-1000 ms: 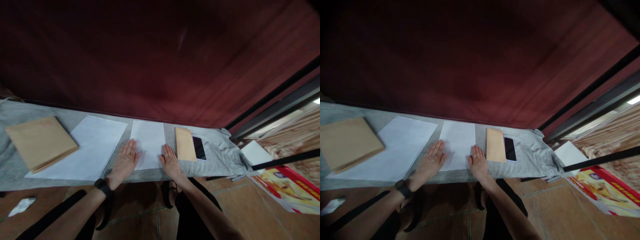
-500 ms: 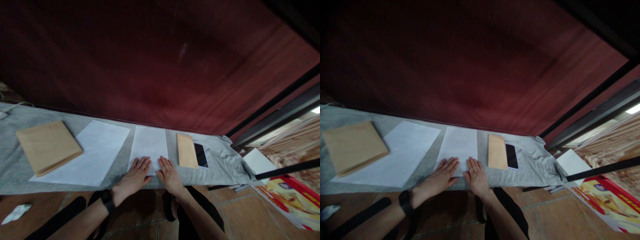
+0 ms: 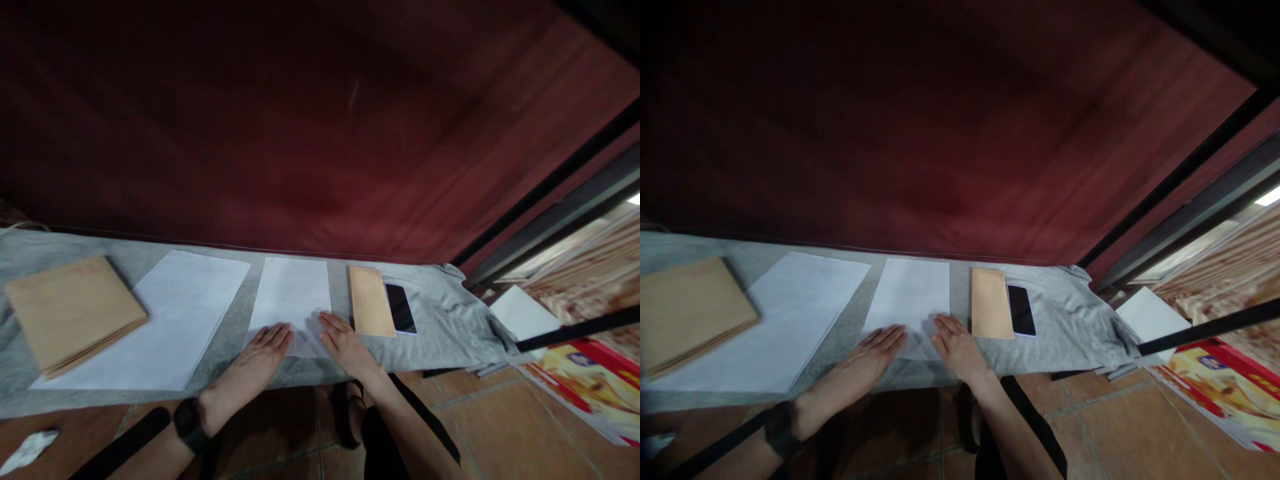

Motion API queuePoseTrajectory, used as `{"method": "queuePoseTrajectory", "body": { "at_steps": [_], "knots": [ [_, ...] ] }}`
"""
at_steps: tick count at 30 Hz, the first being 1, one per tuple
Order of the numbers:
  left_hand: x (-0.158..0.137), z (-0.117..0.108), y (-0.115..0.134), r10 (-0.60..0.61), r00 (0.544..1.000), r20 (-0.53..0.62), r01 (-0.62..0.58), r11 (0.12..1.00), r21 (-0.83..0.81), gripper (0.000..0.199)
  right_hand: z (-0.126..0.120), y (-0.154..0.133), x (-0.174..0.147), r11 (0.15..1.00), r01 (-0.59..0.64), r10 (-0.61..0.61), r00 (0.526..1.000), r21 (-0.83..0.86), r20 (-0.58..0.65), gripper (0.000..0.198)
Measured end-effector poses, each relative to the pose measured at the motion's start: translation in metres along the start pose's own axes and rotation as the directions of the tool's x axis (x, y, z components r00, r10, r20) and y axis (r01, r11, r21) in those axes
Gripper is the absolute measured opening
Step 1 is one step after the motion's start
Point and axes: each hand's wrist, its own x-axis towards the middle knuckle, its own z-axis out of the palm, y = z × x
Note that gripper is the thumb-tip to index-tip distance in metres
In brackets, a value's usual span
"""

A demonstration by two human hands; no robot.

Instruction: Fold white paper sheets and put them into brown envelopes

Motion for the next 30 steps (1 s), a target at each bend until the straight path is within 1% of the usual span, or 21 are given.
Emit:
{"method": "queuePoseTrajectory", "body": {
  "at_steps": [3, 6, 7, 9, 10, 11, 13, 15, 18, 19, 23, 26, 30],
  "knots": [
    [-0.014, -0.001, 0.009, 0.006, 1.0, 0.004, -0.006, 0.999, -0.054, 0.066, -0.001, 0.002, 0.007, 0.999, -0.035, 0.037, 0.998, 0.029, -0.042, 0.044],
    [-0.026, 0.0, 0.019, 0.002, 1.0, 0.003, -0.001, 0.994, -0.11, 0.053, 0.006, 0.002, 0.016, 0.998, -0.068, 0.069, 0.996, 0.018, -0.06, 0.045],
    [-0.027, 0.001, 0.02, 0.011, 1.0, -0.003, -0.011, 0.991, -0.132, 0.051, 0.009, 0.002, 0.019, 0.997, -0.075, 0.075, 0.995, 0.009, -0.063, 0.045],
    [-0.021, -0.001, 0.017, 0.036, 0.999, -0.039, -0.043, 0.982, -0.184, 0.053, 0.016, 0.0, 0.027, 0.996, -0.085, 0.085, 0.993, 0.004, -0.077, 0.045],
    [-0.014, -0.002, 0.013, 0.047, 0.997, -0.068, -0.06, 0.975, -0.212, 0.052, 0.02, -0.001, 0.032, 0.996, -0.09, 0.091, 0.992, 0.01, -0.089, 0.046],
    [-0.005, -0.005, 0.008, 0.024, 0.994, -0.104, -0.048, 0.972, -0.232, 0.05, 0.023, -0.002, 0.037, 0.995, -0.094, 0.096, 0.99, 0.02, -0.105, 0.046],
    [0.02, -0.009, -0.003, -0.073, 0.978, -0.196, 0.03, 0.976, -0.214, 0.052, 0.031, -0.005, 0.05, 0.994, -0.1, 0.105, 0.984, 0.046, -0.141, 0.046],
    [0.049, -0.011, -0.014, -0.162, 0.941, -0.296, 0.116, 0.979, -0.166, 0.053, 0.038, -0.009, 0.064, 0.992, -0.105, 0.115, 0.978, 0.065, -0.172, 0.046],
    [0.088, -0.006, -0.026, -0.216, 0.898, -0.383, 0.173, 0.974, -0.144, 0.053, 0.048, -0.013, 0.083, 0.992, -0.116, 0.123, 0.976, 0.048, -0.179, 0.047],
    [0.098, -0.002, -0.029, -0.239, 0.89, -0.389, 0.196, 0.969, -0.148, 0.053, 0.051, -0.014, 0.087, 0.992, -0.12, 0.122, 0.978, 0.023, -0.169, 0.048],
    [0.124, 0.014, -0.035, -0.284, 0.897, -0.338, 0.246, 0.957, -0.152, 0.053, 0.063, -0.013, 0.098, 0.98, -0.146, 0.132, 0.985, -0.134, -0.109, 0.051],
    [0.133, 0.02, -0.037, -0.315, 0.889, -0.333, 0.289, 0.949, -0.126, 0.053, 0.068, -0.01, 0.101, 0.957, -0.196, 0.178, 0.979, -0.213, -0.099, 0.05],
    [0.139, 0.022, -0.045, -0.39, 0.858, -0.333, 0.382, 0.92, -0.093, 0.056, 0.07, -0.003, 0.101, 0.935, -0.275, 0.251, 0.959, -0.225, -0.13, 0.047]
  ]
}}
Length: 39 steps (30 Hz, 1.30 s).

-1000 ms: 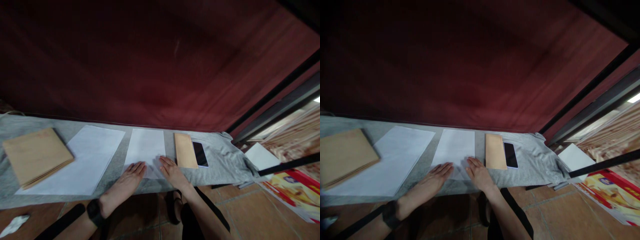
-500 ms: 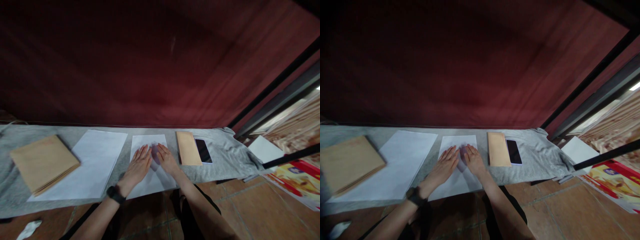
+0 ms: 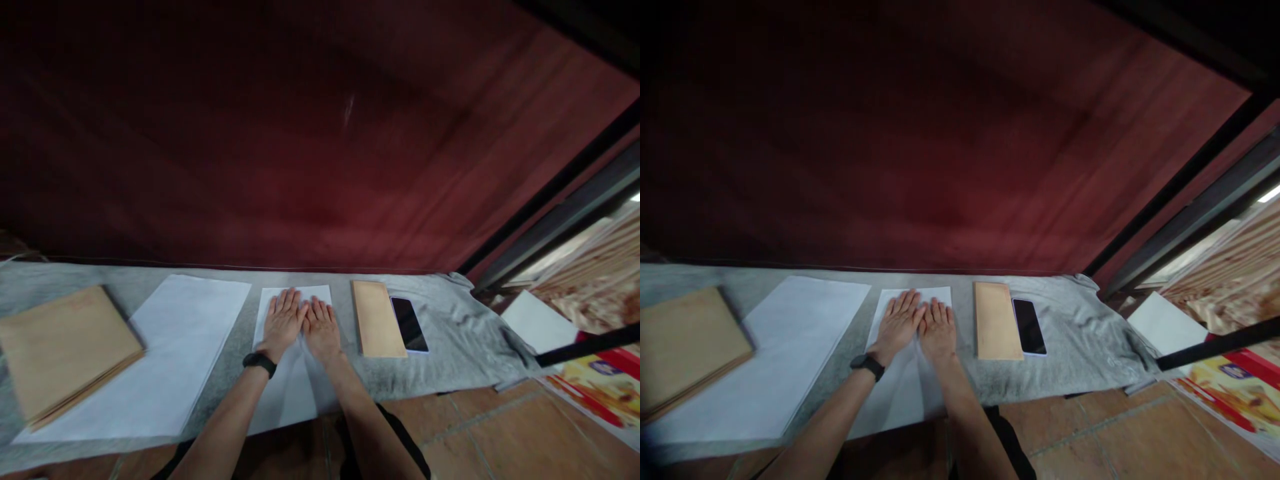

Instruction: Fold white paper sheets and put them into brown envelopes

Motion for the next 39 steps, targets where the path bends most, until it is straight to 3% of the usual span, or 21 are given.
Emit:
{"method": "queuePoseTrajectory", "body": {
  "at_steps": [8, 13, 16, 18, 20, 23, 26, 31, 36, 39],
  "knots": [
    [-0.009, -0.006, -0.031, -0.09, 0.996, -0.028, 0.091, 0.995, 0.034, 0.06, -0.002, 0.029, -0.009, 0.995, -0.084, 0.08, 0.994, -0.051, -0.074, 0.051],
    [-0.028, -0.034, -0.051, -0.106, 0.993, 0.055, 0.105, 0.994, 0.03, 0.058, -0.008, 0.039, -0.02, 0.997, -0.069, 0.065, 0.994, -0.036, -0.091, 0.049],
    [-0.05, -0.054, -0.067, -0.015, 0.987, 0.162, 0.025, 0.998, -0.056, 0.057, -0.018, 0.046, -0.031, 1.0, -0.016, 0.017, 0.999, 0.027, -0.044, 0.047],
    [-0.068, -0.066, -0.078, 0.203, 0.932, 0.299, -0.142, 0.966, -0.215, 0.066, -0.027, 0.052, -0.04, 0.993, 0.067, -0.069, 0.997, 0.094, 0.017, 0.047],
    [-0.086, -0.076, -0.086, 0.337, 0.858, 0.387, -0.213, 0.92, -0.329, 0.077, -0.037, 0.059, -0.049, 0.977, 0.146, -0.159, 0.984, 0.155, 0.075, 0.051],
    [-0.107, -0.089, -0.092, 0.379, 0.786, 0.489, -0.2, 0.903, -0.38, 0.088, -0.052, 0.068, -0.061, 0.953, 0.172, -0.217, 0.963, 0.25, 0.162, 0.058],
    [-0.117, -0.101, -0.091, 0.387, 0.756, 0.527, -0.165, 0.893, -0.419, 0.091, -0.064, 0.072, -0.069, 0.926, 0.142, -0.239, 0.938, 0.35, 0.253, 0.067],
    [-0.122, -0.109, -0.09, 0.386, 0.707, 0.593, -0.128, 0.894, -0.43, 0.092, -0.083, 0.074, -0.077, 0.885, 0.052, -0.281, 0.852, 0.463, 0.441, 0.078],
    [-0.129, -0.089, -0.093, 0.424, 0.77, 0.477, -0.221, 0.878, -0.424, 0.093, -0.107, 0.079, -0.079, 0.867, -0.042, -0.308, 0.736, 0.496, 0.603, 0.082],
    [-0.127, -0.081, -0.095, 0.482, 0.757, 0.441, -0.267, 0.844, -0.465, 0.076, -0.113, 0.083, -0.081, 0.878, -0.053, -0.325, 0.663, 0.476, 0.674, 0.086]
  ]
}}
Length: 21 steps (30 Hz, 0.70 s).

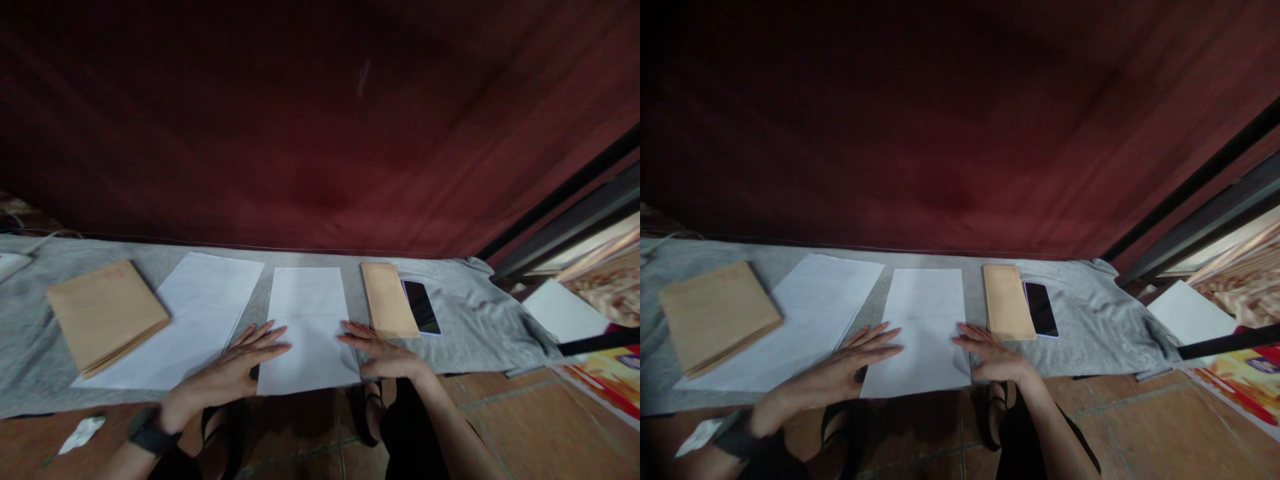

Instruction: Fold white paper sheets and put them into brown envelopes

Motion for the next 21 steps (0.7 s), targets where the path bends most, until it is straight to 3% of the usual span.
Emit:
{"method": "queuePoseTrajectory", "body": {
  "at_steps": [2, 5, 8, 11, 13, 17, 21],
  "knots": [
    [0.004, -0.003, -0.001, 0.024, 1.0, 0.0, -0.024, 0.998, -0.05, 0.055, 0.002, 0.002, -0.002, 1.0, 0.004, -0.004, 1.0, -0.015, 0.018, 0.088],
    [0.01, -0.015, 0.005, -0.029, 0.997, -0.07, 0.015, 0.981, -0.196, 0.033, 0.01, 0.004, -0.002, 0.998, 0.038, -0.042, 0.996, -0.057, -0.08, 0.082],
    [0.012, -0.028, 0.016, -0.145, 0.984, -0.103, 0.09, 0.905, -0.415, 0.041, 0.016, 0.001, -0.001, 0.989, 0.106, -0.129, 0.962, -0.105, -0.242, 0.063],
    [0.01, -0.036, 0.024, -0.269, 0.962, -0.052, 0.195, 0.804, -0.562, 0.05, 0.016, -0.004, 0.0, 0.975, 0.205, -0.222, 0.916, -0.086, -0.334, 0.041],
    [0.009, -0.037, 0.024, -0.323, 0.946, -0.013, 0.251, 0.758, -0.602, 0.051, 0.016, -0.005, 0.0, 0.981, 0.195, -0.179, 0.913, 0.006, -0.366, 0.035],
    [0.013, -0.035, 0.016, -0.359, 0.932, -0.057, 0.248, 0.742, -0.622, 0.045, 0.018, 0.002, 0.009, 0.988, 0.005, 0.061, 0.909, 0.157, -0.413, 0.049],
    [0.022, -0.034, 0.008, -0.393, 0.916, -0.078, 0.263, 0.738, -0.622, 0.045, 0.019, 0.006, 0.029, 0.966, 0.058, 0.084, 0.852, 0.253, -0.516, 0.037]
  ]
}}
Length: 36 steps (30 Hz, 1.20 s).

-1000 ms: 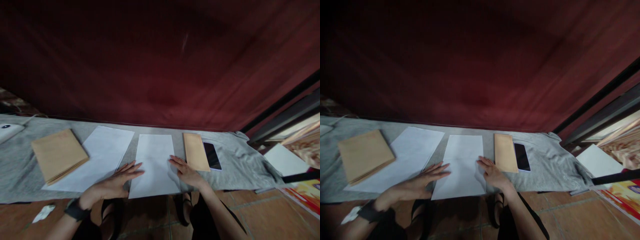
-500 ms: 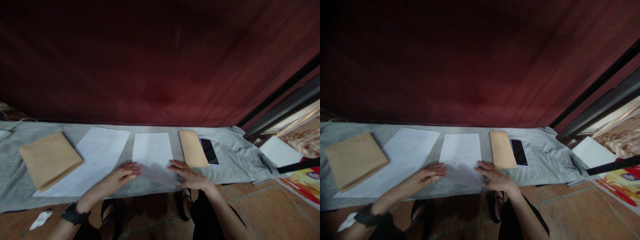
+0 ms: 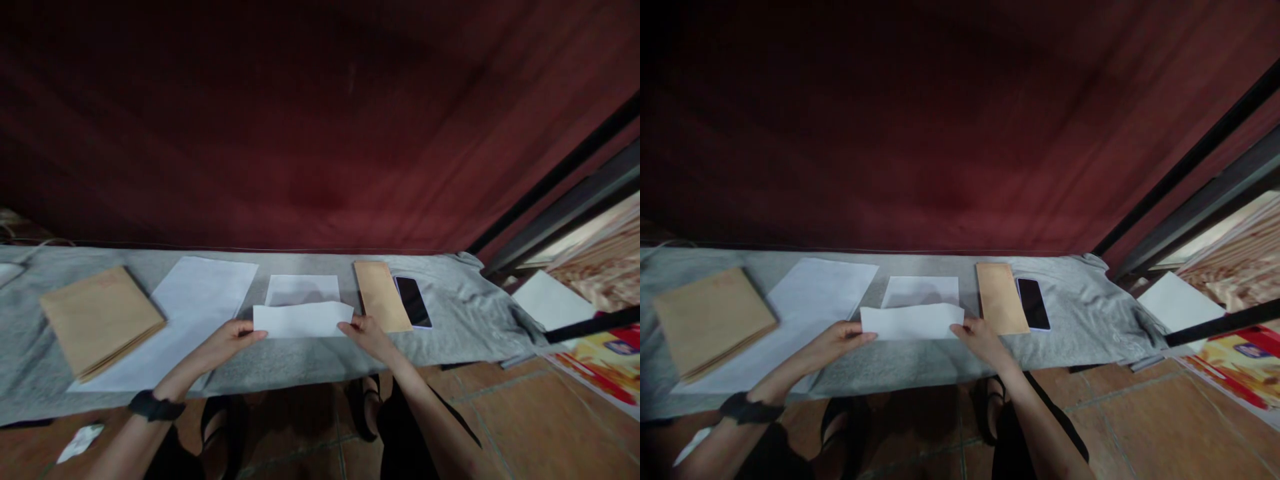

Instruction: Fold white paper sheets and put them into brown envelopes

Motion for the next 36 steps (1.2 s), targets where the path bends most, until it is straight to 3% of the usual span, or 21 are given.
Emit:
{"method": "queuePoseTrajectory", "body": {
  "at_steps": [6, 12, 20, 36],
  "knots": [
    [0.008, 0.001, 0.002, -0.029, 0.991, -0.134, 0.023, 0.999, -0.045, 0.047, 0.012, 0.0, 0.017, 0.992, -0.126, 0.128, 0.986, 0.023, -0.107, 0.031],
    [0.018, 0.01, 0.0, -0.042, 0.977, -0.208, 0.033, 0.998, -0.049, 0.043, 0.016, -0.008, 0.02, 0.952, -0.221, 0.178, 0.963, -0.213, -0.203, 0.029],
    [0.039, 0.018, -0.008, -0.075, 0.937, -0.341, 0.107, 0.991, 0.075, 0.033, 0.025, -0.022, 0.031, 0.785, -0.337, 0.204, 0.933, -0.519, -0.297, 0.029],
    [0.054, 0.012, -0.012, -0.125, 0.925, -0.358, 0.193, 0.968, 0.16, 0.028, 0.027, -0.03, 0.049, 0.72, -0.425, 0.261, 0.898, -0.548, -0.354, 0.034]
  ]
}}
